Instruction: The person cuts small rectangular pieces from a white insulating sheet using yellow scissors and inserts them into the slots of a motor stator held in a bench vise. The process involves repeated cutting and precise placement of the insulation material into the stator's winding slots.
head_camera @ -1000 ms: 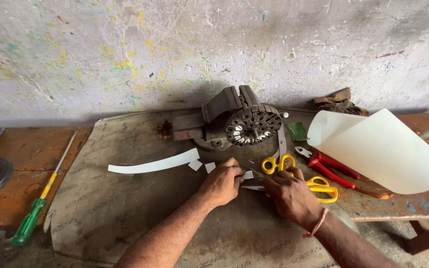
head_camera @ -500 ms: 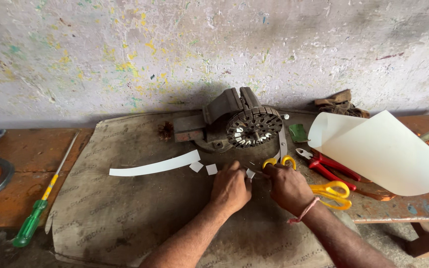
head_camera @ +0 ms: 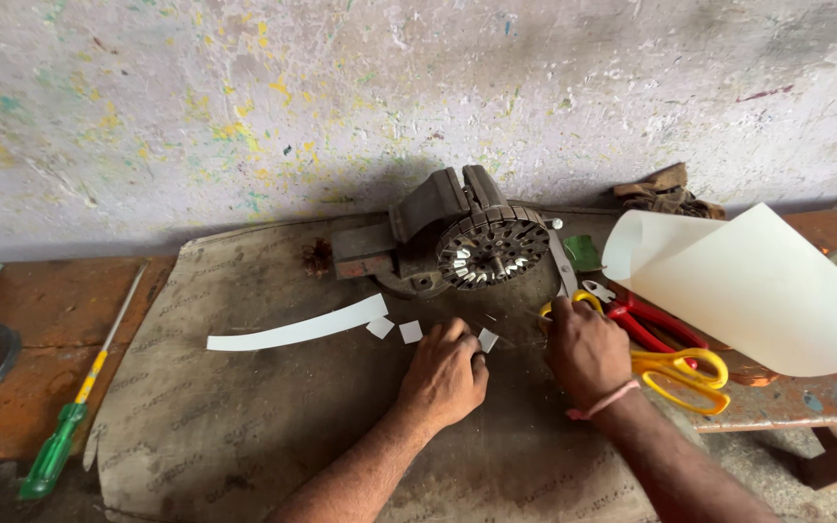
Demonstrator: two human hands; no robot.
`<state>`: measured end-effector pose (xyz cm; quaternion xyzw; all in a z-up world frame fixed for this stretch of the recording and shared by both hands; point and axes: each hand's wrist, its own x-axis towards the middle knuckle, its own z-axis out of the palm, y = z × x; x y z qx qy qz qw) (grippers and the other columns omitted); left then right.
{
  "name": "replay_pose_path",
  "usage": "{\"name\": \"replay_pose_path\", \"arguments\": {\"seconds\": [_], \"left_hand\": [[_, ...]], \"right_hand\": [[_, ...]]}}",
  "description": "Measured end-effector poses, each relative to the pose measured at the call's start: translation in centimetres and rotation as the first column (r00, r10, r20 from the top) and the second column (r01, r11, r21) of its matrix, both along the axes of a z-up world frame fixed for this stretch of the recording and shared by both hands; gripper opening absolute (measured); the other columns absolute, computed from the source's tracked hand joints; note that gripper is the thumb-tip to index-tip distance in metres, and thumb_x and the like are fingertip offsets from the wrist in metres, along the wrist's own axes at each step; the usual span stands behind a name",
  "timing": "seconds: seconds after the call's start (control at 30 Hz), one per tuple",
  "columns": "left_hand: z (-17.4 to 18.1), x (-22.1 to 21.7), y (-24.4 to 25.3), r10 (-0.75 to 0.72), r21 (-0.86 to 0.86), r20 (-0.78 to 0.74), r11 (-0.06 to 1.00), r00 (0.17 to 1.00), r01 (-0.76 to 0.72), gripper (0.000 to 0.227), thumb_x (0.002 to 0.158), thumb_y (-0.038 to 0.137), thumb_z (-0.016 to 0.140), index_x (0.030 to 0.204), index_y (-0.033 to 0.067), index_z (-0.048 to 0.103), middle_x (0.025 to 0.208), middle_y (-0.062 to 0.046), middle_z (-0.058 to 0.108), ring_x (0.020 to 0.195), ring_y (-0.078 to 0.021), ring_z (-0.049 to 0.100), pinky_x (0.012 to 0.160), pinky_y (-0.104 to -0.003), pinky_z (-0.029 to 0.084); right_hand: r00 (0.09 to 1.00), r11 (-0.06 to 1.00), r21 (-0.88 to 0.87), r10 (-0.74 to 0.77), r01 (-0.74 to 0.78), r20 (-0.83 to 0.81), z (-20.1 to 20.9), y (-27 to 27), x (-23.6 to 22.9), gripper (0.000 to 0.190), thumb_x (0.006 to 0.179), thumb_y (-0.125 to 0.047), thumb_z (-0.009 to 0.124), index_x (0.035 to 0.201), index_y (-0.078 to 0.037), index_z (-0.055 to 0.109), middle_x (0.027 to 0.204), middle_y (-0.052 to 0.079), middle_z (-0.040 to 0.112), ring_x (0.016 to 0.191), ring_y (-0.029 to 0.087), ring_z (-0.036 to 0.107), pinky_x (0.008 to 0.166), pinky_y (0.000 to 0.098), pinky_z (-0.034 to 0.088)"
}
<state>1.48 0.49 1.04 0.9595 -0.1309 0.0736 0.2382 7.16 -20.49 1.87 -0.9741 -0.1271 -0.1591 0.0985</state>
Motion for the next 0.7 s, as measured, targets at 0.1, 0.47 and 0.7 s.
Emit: {"name": "replay_pose_path", "arguments": {"seconds": [0.1, 0.47, 0.7], "left_hand": [[-0.1, 0.0, 0.1, -0.007, -0.018, 0.014, 1.0, 1.0, 0.007, 0.026, 0.092, 0.015, 0.065, 0.108, -0.0047, 0.069, 0.114, -0.015, 0.057, 0.108, -0.0276, 0.057, 0.098, -0.046, 0.048], [0.2, -0.1, 0.2, -0.002, 0.012, 0.016, 1.0, 1.0, 0.002, 0.025, 0.089, 0.013, 0.067, 0.105, -0.0062, 0.068, 0.112, -0.017, 0.057, 0.108, -0.0291, 0.057, 0.098, -0.047, 0.049], [0.4, -0.1, 0.1, 0.001, 0.017, -0.004, 1.0, 1.0, -0.001, 0.025, 0.089, 0.012, 0.067, 0.105, -0.006, 0.066, 0.114, -0.018, 0.056, 0.108, -0.0301, 0.057, 0.094, -0.048, 0.05]], "right_hand": [[0.991, 0.987, 0.15, 0.069, -0.051, -0.116, 0.9, 0.3, -1.2, 0.014, 0.1, -0.023, 0.058, 0.1, -0.01, 0.064, 0.09, 0.013, 0.073, 0.067, 0.028, 0.071, 0.055, 0.041, 0.058], [0.954, 0.948, 0.261, 0.235, -0.182, -0.188, 2.1, 4.3, -1.4, 0.014, 0.085, -0.023, 0.07, 0.089, -0.01, 0.071, 0.082, 0.014, 0.075, 0.079, 0.036, 0.073, 0.07, 0.0477, 0.058], [0.945, 0.942, 0.254, 0.271, -0.221, -0.183, 1.7, 4.1, -0.3, 0.013, 0.086, -0.019, 0.066, 0.088, -0.008, 0.072, 0.083, 0.014, 0.076, 0.077, 0.035, 0.074, 0.07, 0.0468, 0.059]]}}
